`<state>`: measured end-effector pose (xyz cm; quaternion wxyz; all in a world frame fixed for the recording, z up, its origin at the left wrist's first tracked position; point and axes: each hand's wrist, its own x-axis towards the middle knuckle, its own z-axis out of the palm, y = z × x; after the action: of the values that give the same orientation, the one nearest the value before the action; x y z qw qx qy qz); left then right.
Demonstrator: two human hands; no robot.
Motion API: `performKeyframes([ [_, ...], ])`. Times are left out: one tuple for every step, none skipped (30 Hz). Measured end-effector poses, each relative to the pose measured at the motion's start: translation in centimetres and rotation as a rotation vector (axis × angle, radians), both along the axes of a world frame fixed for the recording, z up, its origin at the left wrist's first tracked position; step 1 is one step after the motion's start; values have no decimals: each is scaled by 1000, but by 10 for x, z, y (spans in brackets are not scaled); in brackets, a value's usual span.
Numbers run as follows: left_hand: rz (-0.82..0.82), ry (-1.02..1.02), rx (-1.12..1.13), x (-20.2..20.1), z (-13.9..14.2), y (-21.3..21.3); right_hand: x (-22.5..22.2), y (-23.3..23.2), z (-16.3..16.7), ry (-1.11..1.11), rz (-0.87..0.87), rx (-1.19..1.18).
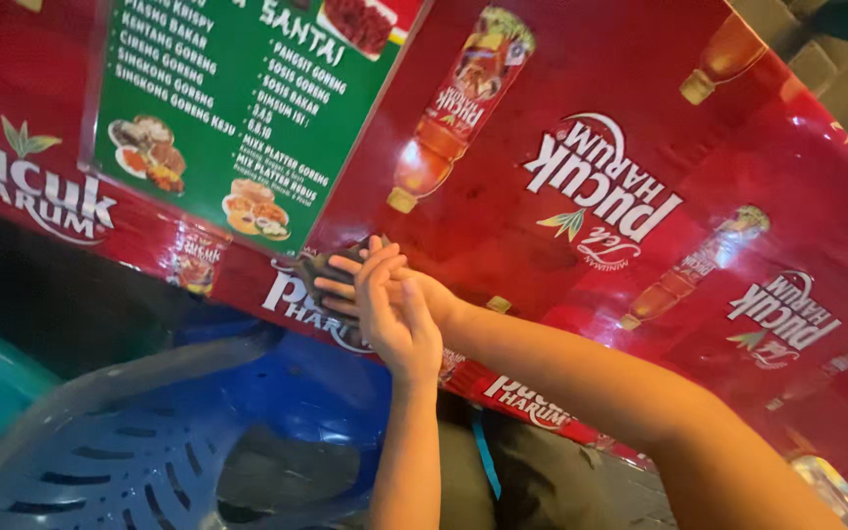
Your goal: The person wipes a red branded table surface with a dark cloth, repeatedly spraying liquid from a small bottle onto the cloth and continuing to wipe across the table. The person folds the cloth and resumes wiping, moving around the table area.
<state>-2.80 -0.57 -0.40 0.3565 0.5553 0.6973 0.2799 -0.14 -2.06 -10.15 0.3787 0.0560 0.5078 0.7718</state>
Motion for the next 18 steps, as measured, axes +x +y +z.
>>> performKeyframes([
  [-24,6,21,5,-4,3,11,5,-5,162,-48,-107],
  [-48,9,39,10,-7,6,29,15,-6,807,-204,-646],
  [-72,9,48,17,-9,7,54,29,-3,1450,-357,-1191],
  [-74,-10,42,23,-9,6,85,46,3,2097,-515,-1730],
  [-74,-31,38,30,-9,5,116,67,8,2133,-601,-1613],
  [-71,-49,37,36,-9,5,146,90,14,2162,-676,-1495],
  [-81,-63,44,40,-9,4,172,105,23,2280,-661,-1304],
  [-91,-74,48,44,-7,2,200,124,26,2300,-639,-1211],
  [-101,-87,56,45,-6,2,219,139,28,2315,-612,-1115],
  [-107,-95,65,46,-4,1,230,148,28,2358,-1000,-1125],
  [-111,-102,79,46,-3,1,244,157,26,2356,-1396,-1115],
  [-112,-105,90,45,-1,1,246,162,22,2383,-1405,-1046],
  [-78,-109,77,44,2,1,243,165,18,2411,-1417,-974],
  [-52,-115,63,42,4,0,233,163,17,2444,-1431,-893],
  [-34,-124,49,41,7,0,214,157,17,2401,-1159,-774],
  [-37,-106,70,40,10,-2,198,155,18,2332,-897,-653],
  [-39,-80,97,38,13,-5,172,143,22,2408,-880,-781],
  [-35,-46,121,35,15,-6,132,118,33,2480,-856,-928],
])
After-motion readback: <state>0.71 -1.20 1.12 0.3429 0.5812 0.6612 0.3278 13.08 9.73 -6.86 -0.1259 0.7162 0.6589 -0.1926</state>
